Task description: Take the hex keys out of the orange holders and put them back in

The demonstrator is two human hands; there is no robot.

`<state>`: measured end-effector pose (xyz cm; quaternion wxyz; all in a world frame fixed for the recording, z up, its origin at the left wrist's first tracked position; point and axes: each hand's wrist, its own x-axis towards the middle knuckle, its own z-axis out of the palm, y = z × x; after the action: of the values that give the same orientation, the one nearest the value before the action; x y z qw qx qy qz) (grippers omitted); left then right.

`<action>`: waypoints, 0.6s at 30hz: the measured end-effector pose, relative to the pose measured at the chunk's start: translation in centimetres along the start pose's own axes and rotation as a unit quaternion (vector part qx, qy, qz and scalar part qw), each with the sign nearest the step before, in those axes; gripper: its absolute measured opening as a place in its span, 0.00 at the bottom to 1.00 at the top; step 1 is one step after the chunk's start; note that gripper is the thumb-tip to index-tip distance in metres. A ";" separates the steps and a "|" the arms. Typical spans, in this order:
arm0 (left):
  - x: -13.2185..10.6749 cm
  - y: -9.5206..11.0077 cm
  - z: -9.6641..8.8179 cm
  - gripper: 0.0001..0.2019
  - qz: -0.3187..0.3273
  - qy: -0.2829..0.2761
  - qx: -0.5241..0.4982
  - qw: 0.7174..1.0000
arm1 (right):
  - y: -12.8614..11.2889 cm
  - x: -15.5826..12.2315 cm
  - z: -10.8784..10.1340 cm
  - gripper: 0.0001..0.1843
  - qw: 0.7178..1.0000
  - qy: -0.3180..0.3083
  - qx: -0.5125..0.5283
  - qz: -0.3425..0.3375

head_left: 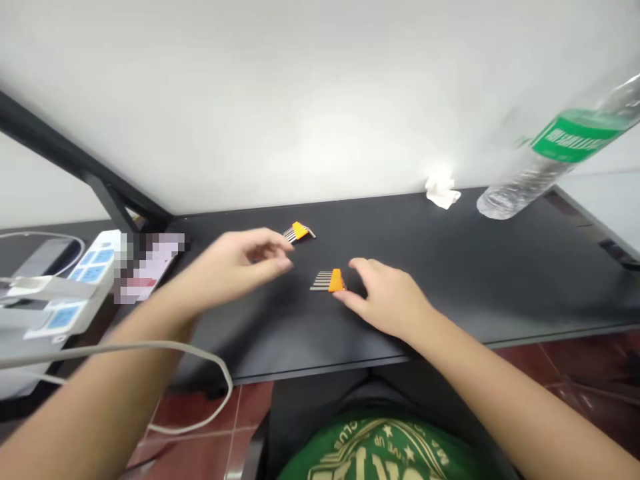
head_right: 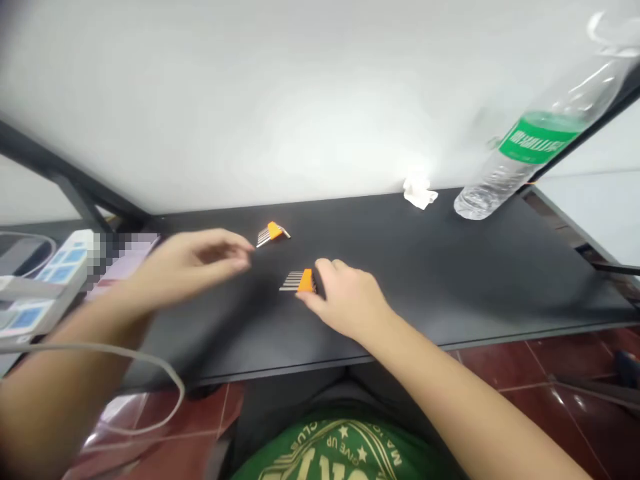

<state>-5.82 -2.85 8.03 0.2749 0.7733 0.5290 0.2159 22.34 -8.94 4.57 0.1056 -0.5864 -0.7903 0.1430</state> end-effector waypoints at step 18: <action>3.2 -4.2 8.5 0.20 0.102 -0.033 0.096 0.990 | 0.3 7.5 6.9 0.11 0.977 0.040 -0.048 -0.204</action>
<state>-2.29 -0.34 -0.99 0.1936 0.8525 0.4564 0.1655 18.11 -2.39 -1.99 0.1357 -0.4220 -0.8946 0.0568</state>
